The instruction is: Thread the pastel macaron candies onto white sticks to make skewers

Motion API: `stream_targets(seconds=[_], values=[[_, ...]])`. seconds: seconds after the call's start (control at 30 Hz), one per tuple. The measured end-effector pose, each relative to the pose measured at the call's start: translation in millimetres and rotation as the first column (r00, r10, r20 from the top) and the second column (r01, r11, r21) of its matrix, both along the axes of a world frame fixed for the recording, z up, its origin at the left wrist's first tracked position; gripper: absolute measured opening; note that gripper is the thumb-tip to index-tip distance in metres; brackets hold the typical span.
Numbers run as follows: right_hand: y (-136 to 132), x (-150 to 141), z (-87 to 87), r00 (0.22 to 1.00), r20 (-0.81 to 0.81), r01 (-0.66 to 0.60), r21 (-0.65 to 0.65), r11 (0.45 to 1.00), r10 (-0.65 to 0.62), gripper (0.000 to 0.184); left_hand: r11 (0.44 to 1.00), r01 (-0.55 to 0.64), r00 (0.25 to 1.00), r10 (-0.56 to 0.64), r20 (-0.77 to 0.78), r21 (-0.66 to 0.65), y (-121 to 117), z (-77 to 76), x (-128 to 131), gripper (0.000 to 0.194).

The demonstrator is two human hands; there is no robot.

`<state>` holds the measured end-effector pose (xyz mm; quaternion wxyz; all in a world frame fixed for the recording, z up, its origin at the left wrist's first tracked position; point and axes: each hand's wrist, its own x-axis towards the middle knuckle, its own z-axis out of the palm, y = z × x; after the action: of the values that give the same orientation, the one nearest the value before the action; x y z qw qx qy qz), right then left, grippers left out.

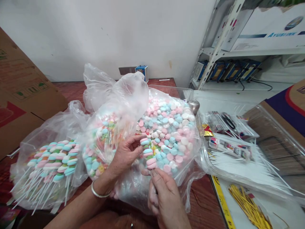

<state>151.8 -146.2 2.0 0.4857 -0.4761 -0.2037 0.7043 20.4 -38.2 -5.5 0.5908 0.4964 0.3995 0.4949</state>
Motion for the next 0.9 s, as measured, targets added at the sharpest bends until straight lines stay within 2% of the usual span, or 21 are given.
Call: stream_targets(seconds=[0.13,0.3,0.4,0.47,0.53,0.63,0.77,0.83,0.9], values=[[2,-9,2.8,0.999,0.040,0.021,0.012,1.000,-0.021,0.051,1.000,-0.010,1.000,0.010,-0.005,0.001,0,-0.2,1,0.031],[6,-19,-6.5,0.993,0.107,0.038,0.098,0.994,-0.048,0.048,1.000,-0.029,0.999,0.029,0.020,0.001,-2,-5.9,2,0.029],[8,-23,-11.5,0.953,0.297,0.004,0.197,0.980,-0.063,0.049,0.999,-0.012,0.995,0.015,0.101,-0.034,-6,-3.6,3,0.034],[9,-25,-15.0,0.853,0.503,-0.033,0.316,0.948,-0.138,0.046,0.991,0.000,0.977,0.028,0.213,-0.131,-9,3.9,6,0.037],[8,-28,-19.9,0.703,0.673,-0.110,0.424,0.899,-0.231,0.041,0.966,-0.008,0.943,0.093,0.320,-0.258,-11,15.4,10,0.038],[5,-33,-29.5,0.458,0.828,-0.257,0.472,0.844,-0.323,0.040,0.919,-0.007,0.905,0.173,0.388,-0.394,-14,32.4,17,0.034],[2,-37,-36.8,0.137,0.883,-0.375,0.465,0.802,-0.448,0.041,0.904,0.030,0.898,0.163,0.408,-0.426,-18,37.8,21,0.025],[3,-37,-35.9,0.044,0.885,-0.421,0.437,0.795,-0.464,0.040,0.917,0.004,0.904,0.167,0.393,-0.399,-22,33.3,22,0.025],[4,-36,-33.6,-0.004,0.887,-0.451,0.410,0.792,-0.462,0.038,0.927,-0.051,0.913,0.194,0.360,-0.370,-26,27.6,24,0.030]])
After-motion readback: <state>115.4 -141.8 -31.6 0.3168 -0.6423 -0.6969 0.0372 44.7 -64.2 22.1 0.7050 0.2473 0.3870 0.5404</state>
